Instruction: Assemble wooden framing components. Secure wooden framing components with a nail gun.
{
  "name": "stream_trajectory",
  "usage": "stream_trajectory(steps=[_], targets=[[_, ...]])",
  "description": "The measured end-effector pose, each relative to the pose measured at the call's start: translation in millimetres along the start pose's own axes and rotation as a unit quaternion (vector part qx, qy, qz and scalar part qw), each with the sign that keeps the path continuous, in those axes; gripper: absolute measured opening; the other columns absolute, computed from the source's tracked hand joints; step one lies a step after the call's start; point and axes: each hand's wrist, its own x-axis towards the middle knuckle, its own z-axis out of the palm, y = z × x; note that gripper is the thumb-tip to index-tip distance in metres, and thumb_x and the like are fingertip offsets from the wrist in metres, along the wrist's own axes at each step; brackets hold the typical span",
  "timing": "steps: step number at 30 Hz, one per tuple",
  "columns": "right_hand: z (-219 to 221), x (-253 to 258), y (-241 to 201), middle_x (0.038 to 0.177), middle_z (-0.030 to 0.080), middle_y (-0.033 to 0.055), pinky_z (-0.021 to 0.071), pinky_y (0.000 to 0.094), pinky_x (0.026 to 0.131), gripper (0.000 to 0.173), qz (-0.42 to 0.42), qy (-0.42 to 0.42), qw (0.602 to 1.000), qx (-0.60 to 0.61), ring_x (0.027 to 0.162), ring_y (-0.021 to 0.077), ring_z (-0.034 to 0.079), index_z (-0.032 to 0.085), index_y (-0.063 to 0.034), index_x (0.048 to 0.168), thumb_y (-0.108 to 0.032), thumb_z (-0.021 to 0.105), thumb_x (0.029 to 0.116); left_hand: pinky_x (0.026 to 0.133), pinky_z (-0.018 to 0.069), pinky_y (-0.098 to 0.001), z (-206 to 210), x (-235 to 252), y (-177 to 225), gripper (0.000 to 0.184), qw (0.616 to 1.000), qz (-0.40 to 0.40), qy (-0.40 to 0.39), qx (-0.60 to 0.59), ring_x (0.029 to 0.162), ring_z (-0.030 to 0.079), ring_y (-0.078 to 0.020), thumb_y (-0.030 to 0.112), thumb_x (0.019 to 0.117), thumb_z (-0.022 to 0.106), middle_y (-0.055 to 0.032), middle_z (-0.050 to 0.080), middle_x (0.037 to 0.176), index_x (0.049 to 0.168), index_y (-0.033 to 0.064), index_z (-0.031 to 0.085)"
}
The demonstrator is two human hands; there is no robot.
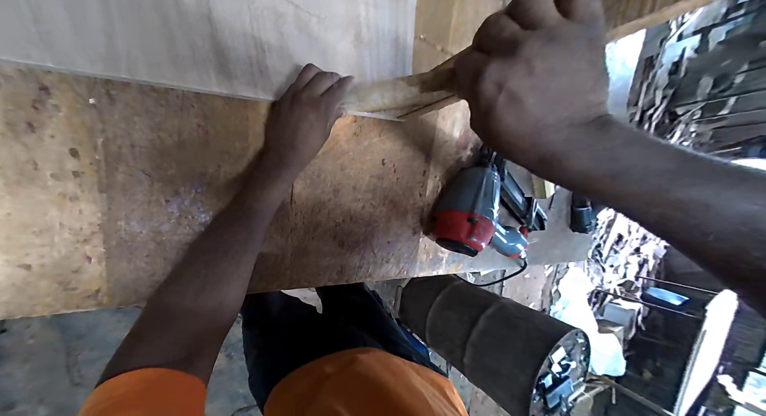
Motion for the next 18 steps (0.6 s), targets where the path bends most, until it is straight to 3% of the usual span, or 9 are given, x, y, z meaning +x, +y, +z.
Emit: stream_trajectory(steps=[18], targets=[[1.3,-0.5,0.7,0.108,0.063,0.024,0.0422,0.0631,0.095,0.013,0.004,0.002,1.0,0.015,0.114,0.0456,0.058,0.064,0.0025,0.103,0.0,0.051,0.1003,0.103,0.0509,-0.0388,-1.8,0.9,0.2,0.033,1.0,-0.001,-0.007,-0.004,0.123,0.062,-0.0272,0.022,0.1038,0.06,-0.0076,0.069,0.128,0.134,0.0137,0.068]])
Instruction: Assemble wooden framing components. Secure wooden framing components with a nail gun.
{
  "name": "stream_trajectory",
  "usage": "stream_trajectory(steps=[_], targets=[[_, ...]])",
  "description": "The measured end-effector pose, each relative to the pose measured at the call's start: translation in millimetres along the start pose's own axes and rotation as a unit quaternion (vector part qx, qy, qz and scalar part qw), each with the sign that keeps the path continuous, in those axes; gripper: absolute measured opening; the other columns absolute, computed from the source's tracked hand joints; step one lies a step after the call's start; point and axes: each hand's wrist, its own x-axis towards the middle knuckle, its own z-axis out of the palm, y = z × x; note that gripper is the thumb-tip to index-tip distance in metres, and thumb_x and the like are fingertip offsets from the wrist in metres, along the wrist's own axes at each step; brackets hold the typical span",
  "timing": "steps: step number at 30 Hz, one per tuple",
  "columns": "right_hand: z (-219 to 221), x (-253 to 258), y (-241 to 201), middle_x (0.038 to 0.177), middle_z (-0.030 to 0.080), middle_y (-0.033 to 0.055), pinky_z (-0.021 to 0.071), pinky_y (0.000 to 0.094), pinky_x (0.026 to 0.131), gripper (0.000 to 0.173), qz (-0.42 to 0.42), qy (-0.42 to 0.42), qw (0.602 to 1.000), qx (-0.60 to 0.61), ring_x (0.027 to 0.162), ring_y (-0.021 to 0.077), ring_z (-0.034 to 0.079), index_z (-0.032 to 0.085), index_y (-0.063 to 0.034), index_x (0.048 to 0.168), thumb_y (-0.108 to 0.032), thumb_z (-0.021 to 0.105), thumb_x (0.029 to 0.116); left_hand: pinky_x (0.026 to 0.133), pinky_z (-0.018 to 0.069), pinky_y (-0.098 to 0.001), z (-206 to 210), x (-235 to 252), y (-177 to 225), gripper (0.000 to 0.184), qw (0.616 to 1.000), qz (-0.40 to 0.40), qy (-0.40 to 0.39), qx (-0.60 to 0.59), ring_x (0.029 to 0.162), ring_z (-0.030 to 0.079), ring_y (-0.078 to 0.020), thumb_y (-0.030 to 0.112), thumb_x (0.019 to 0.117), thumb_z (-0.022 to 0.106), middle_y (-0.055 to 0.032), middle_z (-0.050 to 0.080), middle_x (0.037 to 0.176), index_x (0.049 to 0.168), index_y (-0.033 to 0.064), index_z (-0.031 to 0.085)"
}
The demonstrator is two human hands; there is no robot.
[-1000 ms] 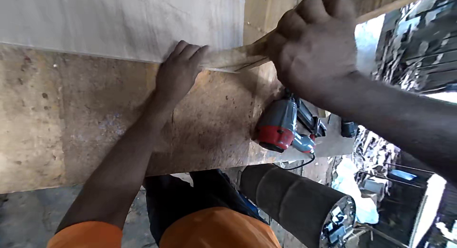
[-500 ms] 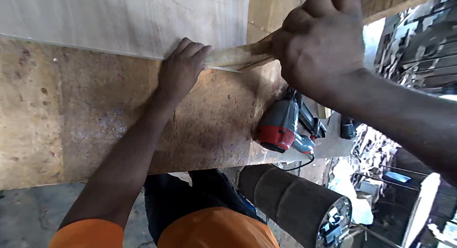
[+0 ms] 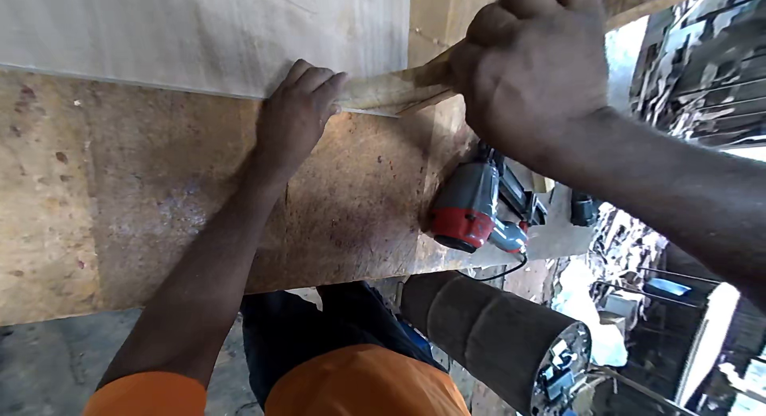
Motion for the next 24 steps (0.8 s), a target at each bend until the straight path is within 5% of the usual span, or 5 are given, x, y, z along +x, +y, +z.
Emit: stream_trajectory(steps=[19,24], targets=[[-4.7,5.5,-5.7,0.108,0.063,0.0229,0.0439,0.0639,0.087,0.01,0.033,-0.037,0.999,0.009,0.11,0.0455,0.059,0.064,0.0027,0.099,-0.002,0.054,0.099,0.105,0.0487,-0.0377,0.9,1.4,-1.6,0.033,1.0,0.008,-0.003,-0.007,0.123,0.062,-0.0278,0.021,0.103,0.06,-0.0072,0.07,0.128,0.134,0.0128,0.068],[-6.4,7.6,-5.1,0.106,0.064,0.0215,0.0414,0.0636,0.093,0.006,0.015,-0.033,0.999,-0.002,0.111,0.0454,0.058,0.065,0.0018,0.097,0.001,0.059,0.0953,0.102,0.0505,-0.038,-0.6,0.1,0.9,0.035,1.0,0.006,0.003,0.0,0.121,0.063,-0.0268,0.019,0.1026,0.061,-0.0061,0.07,0.127,0.137,0.0168,0.067]])
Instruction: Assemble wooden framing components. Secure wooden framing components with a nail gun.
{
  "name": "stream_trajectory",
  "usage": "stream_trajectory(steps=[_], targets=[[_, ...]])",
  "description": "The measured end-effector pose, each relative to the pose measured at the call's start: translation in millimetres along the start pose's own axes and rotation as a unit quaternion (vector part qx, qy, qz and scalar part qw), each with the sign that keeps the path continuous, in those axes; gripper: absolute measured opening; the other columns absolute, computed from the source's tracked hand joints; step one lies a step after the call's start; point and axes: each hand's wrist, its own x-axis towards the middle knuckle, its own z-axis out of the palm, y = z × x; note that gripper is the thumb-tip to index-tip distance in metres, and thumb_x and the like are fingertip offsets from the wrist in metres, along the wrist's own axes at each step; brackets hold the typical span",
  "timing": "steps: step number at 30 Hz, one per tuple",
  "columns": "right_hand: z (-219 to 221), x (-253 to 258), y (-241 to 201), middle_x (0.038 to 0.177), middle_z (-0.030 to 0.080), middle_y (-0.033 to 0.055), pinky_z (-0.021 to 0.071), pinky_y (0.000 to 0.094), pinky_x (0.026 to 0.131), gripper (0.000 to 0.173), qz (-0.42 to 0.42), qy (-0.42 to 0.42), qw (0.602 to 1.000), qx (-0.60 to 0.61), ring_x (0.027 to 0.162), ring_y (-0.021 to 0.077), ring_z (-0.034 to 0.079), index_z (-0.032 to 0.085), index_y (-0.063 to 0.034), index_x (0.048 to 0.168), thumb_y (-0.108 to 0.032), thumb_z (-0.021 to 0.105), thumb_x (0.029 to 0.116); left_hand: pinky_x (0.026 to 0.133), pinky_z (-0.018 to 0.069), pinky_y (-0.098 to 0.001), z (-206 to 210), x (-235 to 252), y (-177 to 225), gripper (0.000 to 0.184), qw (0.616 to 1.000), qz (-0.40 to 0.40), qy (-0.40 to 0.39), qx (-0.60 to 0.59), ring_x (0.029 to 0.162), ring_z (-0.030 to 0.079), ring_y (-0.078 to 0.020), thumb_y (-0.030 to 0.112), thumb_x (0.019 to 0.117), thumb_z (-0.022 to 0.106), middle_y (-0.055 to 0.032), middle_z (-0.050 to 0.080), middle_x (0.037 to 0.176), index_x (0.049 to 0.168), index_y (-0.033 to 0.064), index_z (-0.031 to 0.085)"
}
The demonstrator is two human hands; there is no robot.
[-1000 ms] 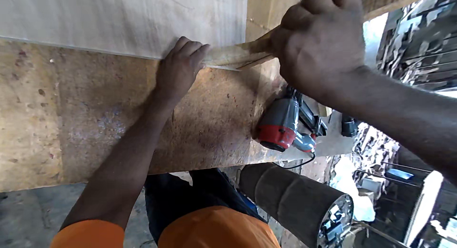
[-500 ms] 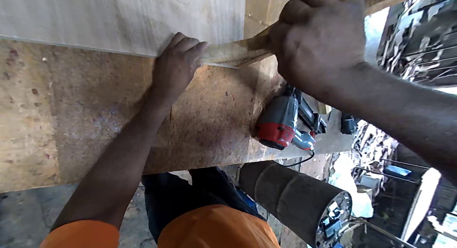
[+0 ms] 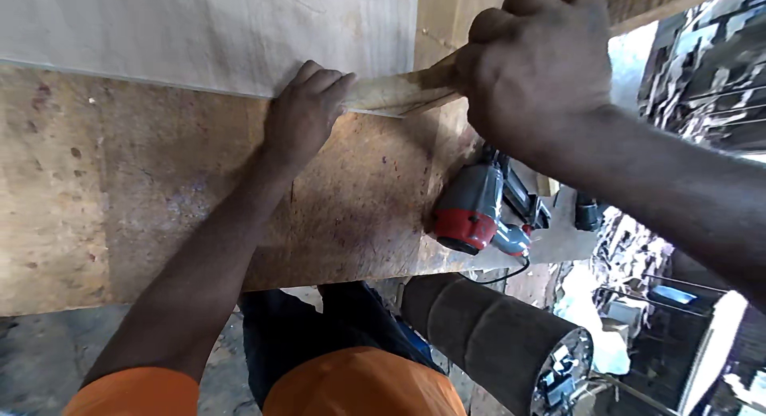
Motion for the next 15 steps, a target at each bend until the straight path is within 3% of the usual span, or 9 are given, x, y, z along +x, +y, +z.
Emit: stream_trajectory(steps=[3,5,15], targets=[[-6,4,1,0.106,0.064,0.021,0.0405,0.0613,0.093,0.005,-0.004,-0.016,1.0,-0.017,0.112,0.0451,0.057,0.065,0.0013,0.096,0.0,0.06,0.0957,0.092,0.0544,-0.0402,1,-1,1,0.042,1.0,0.008,0.004,0.02,0.115,0.064,-0.0284,0.019,0.1048,0.057,-0.0064,0.07,0.12,0.145,0.0307,0.06],[-10,8,1,0.106,0.065,0.0203,0.0412,0.0611,0.09,0.002,-0.001,-0.036,0.999,-0.025,0.113,0.0447,0.057,0.064,0.0005,0.094,-0.001,0.063,0.0937,0.089,0.055,-0.0413,0,0,1,0.043,0.999,0.018,-0.006,0.034,0.113,0.064,-0.0306,0.02,0.1062,0.054,-0.0089,0.069,0.117,0.146,0.0346,0.058],[-7,3,7,0.104,0.065,0.0209,0.0416,0.0615,0.088,0.012,-0.039,-0.002,0.999,-0.021,0.11,0.0457,0.057,0.067,-0.0002,0.094,-0.009,0.062,0.0984,0.087,0.055,-0.0391,-2,-1,-2,0.043,1.0,0.015,-0.008,0.018,0.11,0.063,-0.029,0.019,0.1061,0.054,-0.0081,0.068,0.114,0.144,0.0378,0.059]])
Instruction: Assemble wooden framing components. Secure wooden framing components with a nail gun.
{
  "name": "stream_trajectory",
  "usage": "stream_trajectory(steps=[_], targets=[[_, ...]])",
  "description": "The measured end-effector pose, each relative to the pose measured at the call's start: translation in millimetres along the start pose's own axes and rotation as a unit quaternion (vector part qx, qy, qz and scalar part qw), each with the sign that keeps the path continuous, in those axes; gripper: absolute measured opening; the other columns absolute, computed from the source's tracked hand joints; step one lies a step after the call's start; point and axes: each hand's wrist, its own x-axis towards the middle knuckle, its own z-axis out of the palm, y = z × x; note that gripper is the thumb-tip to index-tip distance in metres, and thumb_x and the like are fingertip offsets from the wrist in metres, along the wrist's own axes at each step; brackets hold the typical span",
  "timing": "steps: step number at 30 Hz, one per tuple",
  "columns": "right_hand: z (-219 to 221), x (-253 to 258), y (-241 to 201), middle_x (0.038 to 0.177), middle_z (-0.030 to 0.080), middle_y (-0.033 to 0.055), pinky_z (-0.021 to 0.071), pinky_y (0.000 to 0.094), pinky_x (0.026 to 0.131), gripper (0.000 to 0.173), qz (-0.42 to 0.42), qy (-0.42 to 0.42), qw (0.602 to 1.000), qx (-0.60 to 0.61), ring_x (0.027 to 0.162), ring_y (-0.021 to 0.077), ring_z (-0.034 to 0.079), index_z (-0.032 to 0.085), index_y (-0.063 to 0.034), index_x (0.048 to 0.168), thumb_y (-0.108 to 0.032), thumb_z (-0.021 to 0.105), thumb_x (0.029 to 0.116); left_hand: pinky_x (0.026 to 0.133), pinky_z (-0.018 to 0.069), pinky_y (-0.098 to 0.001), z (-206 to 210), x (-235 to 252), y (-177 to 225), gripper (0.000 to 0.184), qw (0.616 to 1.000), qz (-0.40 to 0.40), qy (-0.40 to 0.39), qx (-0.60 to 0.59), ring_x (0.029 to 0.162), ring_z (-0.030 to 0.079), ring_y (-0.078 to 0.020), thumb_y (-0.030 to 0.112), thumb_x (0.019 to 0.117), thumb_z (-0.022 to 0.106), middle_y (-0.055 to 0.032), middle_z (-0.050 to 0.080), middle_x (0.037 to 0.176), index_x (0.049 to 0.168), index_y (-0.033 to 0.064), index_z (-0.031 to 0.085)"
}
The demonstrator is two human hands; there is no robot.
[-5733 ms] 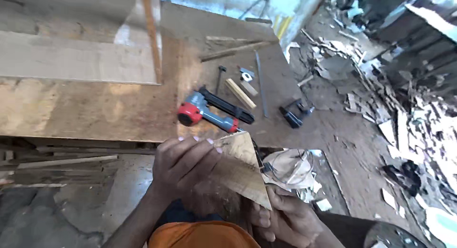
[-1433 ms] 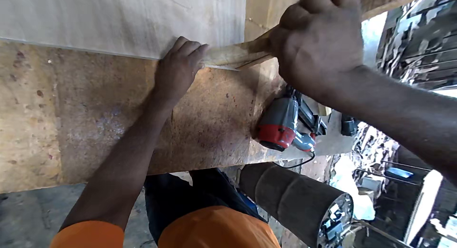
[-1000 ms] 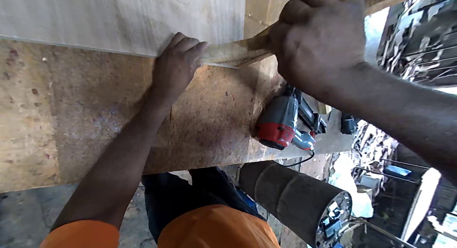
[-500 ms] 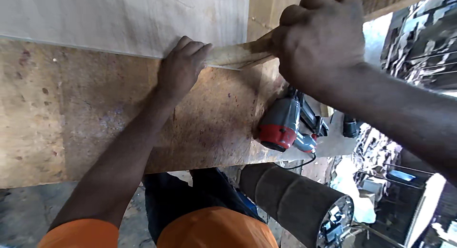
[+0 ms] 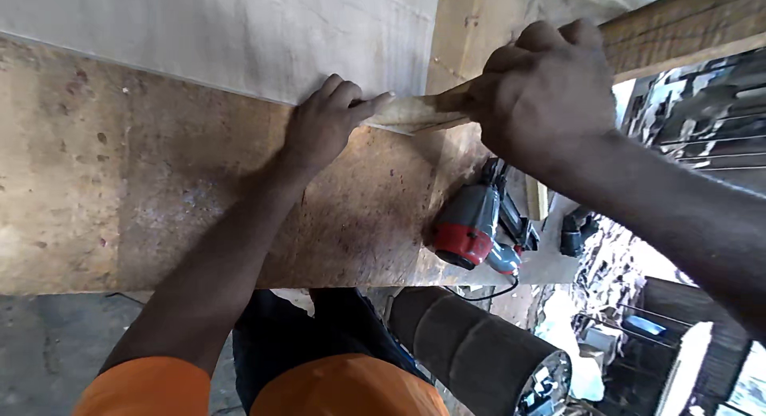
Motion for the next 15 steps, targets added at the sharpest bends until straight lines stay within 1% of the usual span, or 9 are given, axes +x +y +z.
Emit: stream_trajectory(steps=[4,6,9,12,15], targets=[[2.2,-0.1,1.3,0.105,0.065,0.0222,0.0419,0.0626,0.089,0.015,-0.002,0.006,1.0,0.014,0.11,0.047,0.057,0.068,0.0006,0.096,-0.012,0.06,0.1002,0.089,0.0543,-0.0383,-0.1,-0.3,-0.2,0.044,1.0,0.002,0.008,-0.009,0.11,0.063,-0.0288,0.016,0.1056,0.054,-0.0085,0.068,0.113,0.143,0.0377,0.061],[2.7,-0.3,2.5,0.106,0.066,0.0229,0.0423,0.0638,0.089,0.015,-0.005,0.01,1.0,0.023,0.111,0.0478,0.058,0.068,0.0008,0.097,-0.012,0.06,0.1001,0.091,0.0546,-0.0383,0.8,-0.3,-0.5,0.043,1.0,0.002,0.012,-0.008,0.111,0.064,-0.0281,0.018,0.1061,0.054,-0.0077,0.068,0.113,0.143,0.038,0.06],[2.7,0.4,2.1,0.105,0.065,0.023,0.0421,0.0637,0.089,0.015,-0.001,0.008,1.0,0.022,0.111,0.0473,0.058,0.067,0.001,0.096,-0.011,0.06,0.1,0.09,0.0546,-0.0388,1.4,-0.5,-1.0,0.042,1.0,0.004,0.015,-0.004,0.111,0.064,-0.0292,0.019,0.1065,0.053,-0.0085,0.068,0.113,0.143,0.0379,0.06],[2.0,0.9,1.8,0.106,0.066,0.0226,0.0418,0.0639,0.09,0.013,0.003,0.003,1.0,0.025,0.112,0.0473,0.057,0.068,0.0006,0.097,-0.009,0.06,0.0994,0.089,0.0546,-0.0383,0.9,0.5,-1.1,0.042,1.0,0.002,0.007,-0.004,0.111,0.063,-0.0287,0.02,0.1069,0.053,-0.0085,0.068,0.112,0.143,0.038,0.06],[2.5,1.4,1.8,0.106,0.065,0.0231,0.0414,0.065,0.091,0.015,0.006,0.0,0.999,0.032,0.113,0.0486,0.057,0.068,0.0008,0.097,-0.011,0.06,0.1002,0.088,0.054,-0.0372,1.5,-0.3,-1.5,0.042,1.0,0.006,0.013,-0.008,0.108,0.063,-0.0287,0.019,0.1065,0.053,-0.0088,0.068,0.111,0.143,0.0372,0.061]])
